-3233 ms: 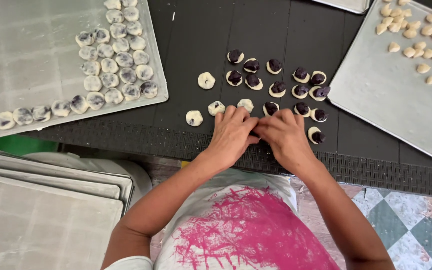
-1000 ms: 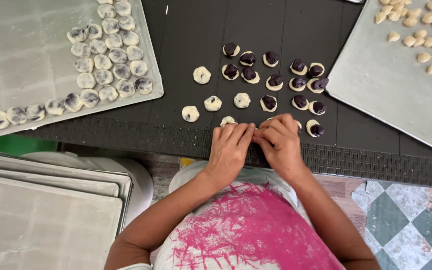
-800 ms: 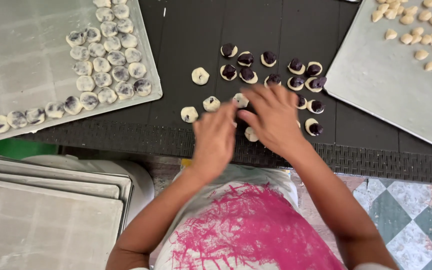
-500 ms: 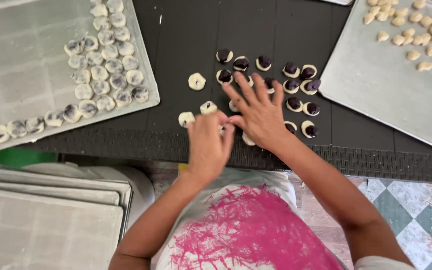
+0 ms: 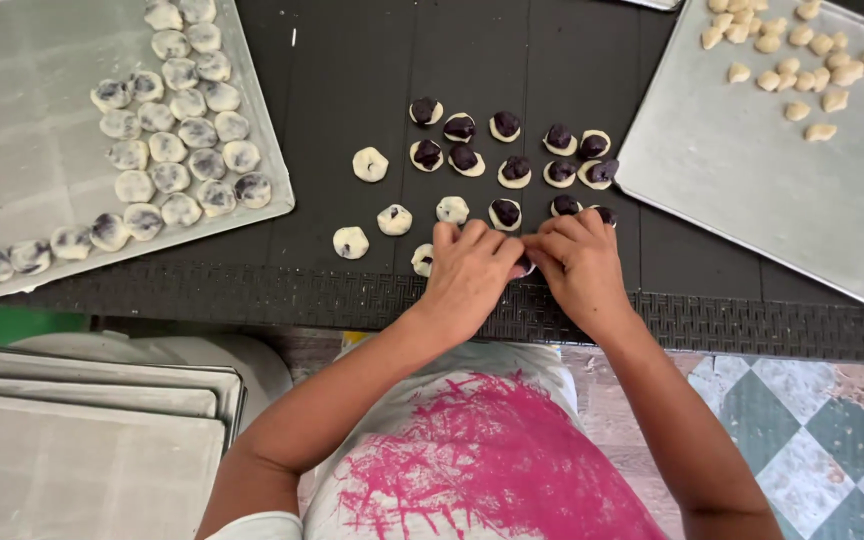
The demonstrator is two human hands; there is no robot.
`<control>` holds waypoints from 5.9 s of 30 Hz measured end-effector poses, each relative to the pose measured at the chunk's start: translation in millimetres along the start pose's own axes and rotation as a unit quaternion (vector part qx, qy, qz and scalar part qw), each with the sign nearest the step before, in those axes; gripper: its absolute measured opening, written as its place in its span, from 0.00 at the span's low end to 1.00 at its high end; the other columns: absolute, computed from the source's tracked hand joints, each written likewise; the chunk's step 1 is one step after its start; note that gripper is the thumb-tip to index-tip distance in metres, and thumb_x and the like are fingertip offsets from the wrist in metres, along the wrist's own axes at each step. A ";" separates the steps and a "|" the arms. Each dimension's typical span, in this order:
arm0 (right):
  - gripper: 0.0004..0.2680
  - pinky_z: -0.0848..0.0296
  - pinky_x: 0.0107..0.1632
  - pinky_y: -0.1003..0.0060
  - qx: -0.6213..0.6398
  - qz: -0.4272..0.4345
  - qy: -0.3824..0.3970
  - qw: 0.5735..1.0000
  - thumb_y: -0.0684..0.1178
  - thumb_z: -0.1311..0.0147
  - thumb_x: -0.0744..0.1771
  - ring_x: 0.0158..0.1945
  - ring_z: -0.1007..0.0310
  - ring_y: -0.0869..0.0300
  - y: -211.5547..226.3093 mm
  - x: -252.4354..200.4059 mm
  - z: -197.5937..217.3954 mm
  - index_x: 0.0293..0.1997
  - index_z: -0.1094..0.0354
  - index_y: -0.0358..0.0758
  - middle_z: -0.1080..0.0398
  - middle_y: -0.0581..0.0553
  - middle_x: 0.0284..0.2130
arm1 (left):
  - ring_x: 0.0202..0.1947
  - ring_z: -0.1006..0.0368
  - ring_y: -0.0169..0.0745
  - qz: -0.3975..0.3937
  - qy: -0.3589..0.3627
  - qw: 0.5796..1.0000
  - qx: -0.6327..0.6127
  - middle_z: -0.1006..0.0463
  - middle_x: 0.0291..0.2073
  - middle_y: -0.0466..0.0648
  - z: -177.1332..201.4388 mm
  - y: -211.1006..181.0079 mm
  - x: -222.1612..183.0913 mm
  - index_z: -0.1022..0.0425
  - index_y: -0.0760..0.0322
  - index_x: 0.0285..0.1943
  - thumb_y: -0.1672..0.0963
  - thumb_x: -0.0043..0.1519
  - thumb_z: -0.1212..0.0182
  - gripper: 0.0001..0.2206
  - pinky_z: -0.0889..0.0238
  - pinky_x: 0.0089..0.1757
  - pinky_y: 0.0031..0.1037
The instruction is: Filling and rolling small dough balls with dark paste on a production table
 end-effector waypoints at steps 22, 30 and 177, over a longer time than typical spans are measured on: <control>0.04 0.36 0.44 0.62 0.034 0.110 -0.130 0.985 0.46 0.39 0.64 0.43 0.31 0.55 45.2 -19.8 33.2 0.38 0.27 0.41 0.27 0.51 0.30 | 0.37 0.35 0.40 -0.043 0.033 0.997 -0.060 0.32 0.28 0.42 10.6 -3.4 9.9 0.28 0.60 0.42 0.53 0.59 0.43 0.08 0.49 0.43 0.35; 0.09 0.28 0.39 0.60 0.084 0.187 -0.233 0.951 0.40 0.33 0.60 0.34 0.31 0.49 69.4 -16.2 66.7 0.39 0.27 0.28 0.29 0.41 0.30 | 0.45 0.24 0.61 0.253 0.152 0.838 -0.460 0.20 0.42 0.58 28.9 13.5 21.4 0.20 0.62 0.48 0.48 0.58 0.38 0.17 0.31 0.46 0.41; 0.04 0.30 0.40 0.62 0.105 0.037 -0.126 0.986 0.44 0.36 0.63 0.36 0.30 0.52 17.3 29.6 1.0 0.33 0.28 0.41 0.29 0.49 0.27 | 0.48 0.34 0.47 -0.010 -0.077 0.995 -0.068 0.27 0.42 0.51 5.6 25.6 8.9 0.28 0.66 0.53 0.58 0.67 0.53 0.11 0.44 0.47 0.33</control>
Point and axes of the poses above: each hand's wrist, its own x-axis towards the middle knuckle, its own z-axis out of the back of the hand, y = z × x, the point moved 8 cm from there along x, towards the middle knuckle
